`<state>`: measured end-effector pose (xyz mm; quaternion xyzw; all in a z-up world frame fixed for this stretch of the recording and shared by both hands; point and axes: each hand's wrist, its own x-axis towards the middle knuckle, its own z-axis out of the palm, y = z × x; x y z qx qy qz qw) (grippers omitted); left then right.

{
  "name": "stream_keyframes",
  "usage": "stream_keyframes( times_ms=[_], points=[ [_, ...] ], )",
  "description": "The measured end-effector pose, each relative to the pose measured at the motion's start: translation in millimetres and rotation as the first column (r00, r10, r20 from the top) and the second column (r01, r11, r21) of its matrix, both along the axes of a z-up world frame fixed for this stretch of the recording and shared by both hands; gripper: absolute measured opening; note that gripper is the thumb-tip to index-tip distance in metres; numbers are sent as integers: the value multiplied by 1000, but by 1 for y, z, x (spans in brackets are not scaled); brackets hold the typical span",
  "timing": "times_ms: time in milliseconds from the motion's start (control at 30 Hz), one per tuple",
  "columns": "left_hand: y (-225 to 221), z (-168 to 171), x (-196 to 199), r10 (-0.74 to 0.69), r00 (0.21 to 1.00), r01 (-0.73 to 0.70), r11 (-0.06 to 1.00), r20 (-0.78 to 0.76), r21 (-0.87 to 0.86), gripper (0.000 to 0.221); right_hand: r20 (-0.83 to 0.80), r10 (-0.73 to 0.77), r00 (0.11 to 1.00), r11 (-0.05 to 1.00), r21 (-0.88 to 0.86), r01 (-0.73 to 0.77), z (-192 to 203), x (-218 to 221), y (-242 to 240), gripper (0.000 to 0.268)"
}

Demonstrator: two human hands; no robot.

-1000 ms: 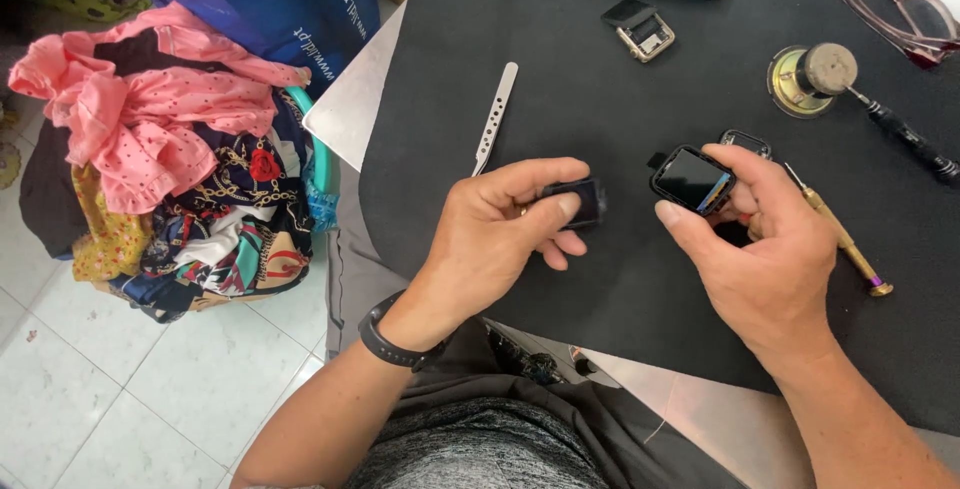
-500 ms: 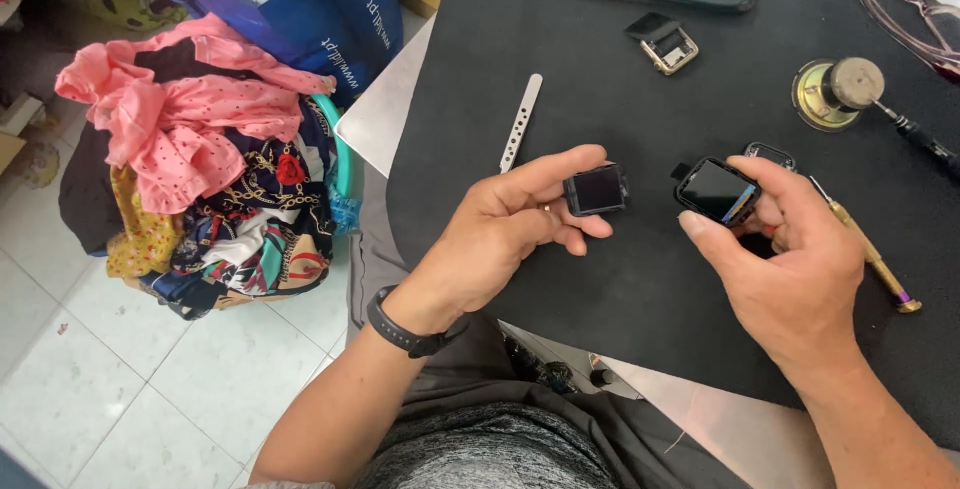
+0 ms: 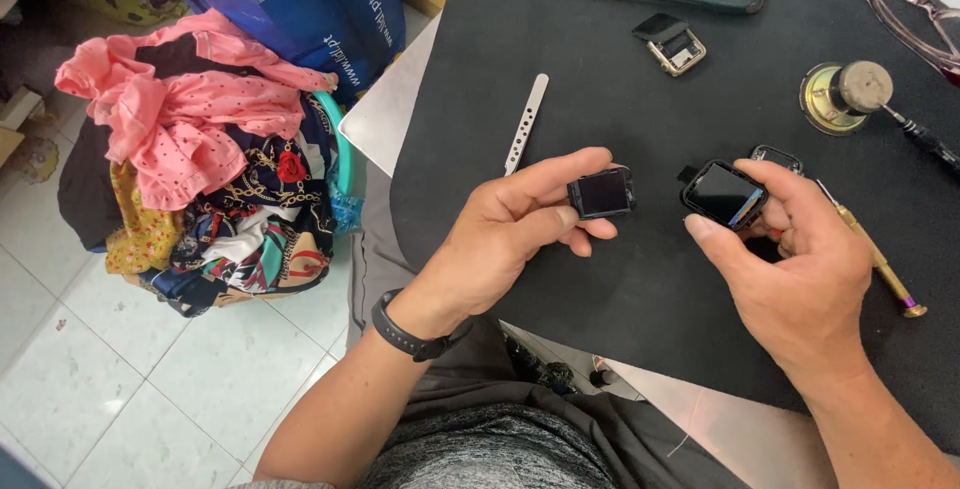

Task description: Repairing a smartwatch by disassembling its components using a precision screwdriver and tweezers on a dedicated work mat.

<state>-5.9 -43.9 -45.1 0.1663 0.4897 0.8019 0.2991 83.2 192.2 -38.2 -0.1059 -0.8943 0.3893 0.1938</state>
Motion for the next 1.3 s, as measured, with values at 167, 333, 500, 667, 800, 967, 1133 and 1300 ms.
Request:
stream_keyframes(
  times_ms=[167, 333, 500, 667, 800, 967, 1133, 1300],
  points=[
    [4, -2, 1, 23, 999, -23, 1000, -37, 10, 50, 35, -24, 999, 999, -33, 25, -1, 0, 0, 48],
    [4, 7, 4, 44, 999, -45, 998, -29, -36, 56, 3, -12, 1000, 1000, 9, 12, -3, 0, 1, 48],
    [5, 6, 4, 49, 999, -49, 999, 12, -16, 58, 10, -4, 1000, 1000, -7, 5, -2, 0, 2, 48],
    [3, 7, 5, 35, 999, -35, 999, -8, -18, 58, 5, -8, 1000, 1000, 7, 8, -2, 0, 1, 47],
    [3, 7, 6, 34, 998, -35, 999, -45, -19, 57, 17, -7, 1000, 1000, -23, 7, 1, -1, -1, 47],
    [3, 6, 9, 41, 996, -45, 998, -80, -50, 56, 21, -28, 999, 998, -50, 29, 2, -4, -3, 48],
    [8, 22, 14, 7, 948, -181, 835, -319, -519, 35, -13, -15, 1000, 996, 85, 16, -2, -4, 3, 50],
    [14, 27, 7, -221, 497, -629, 575, -839, -524, 27, -2, -11, 1000, 999, 38, 11, 2, -6, 4, 50]
  ],
)
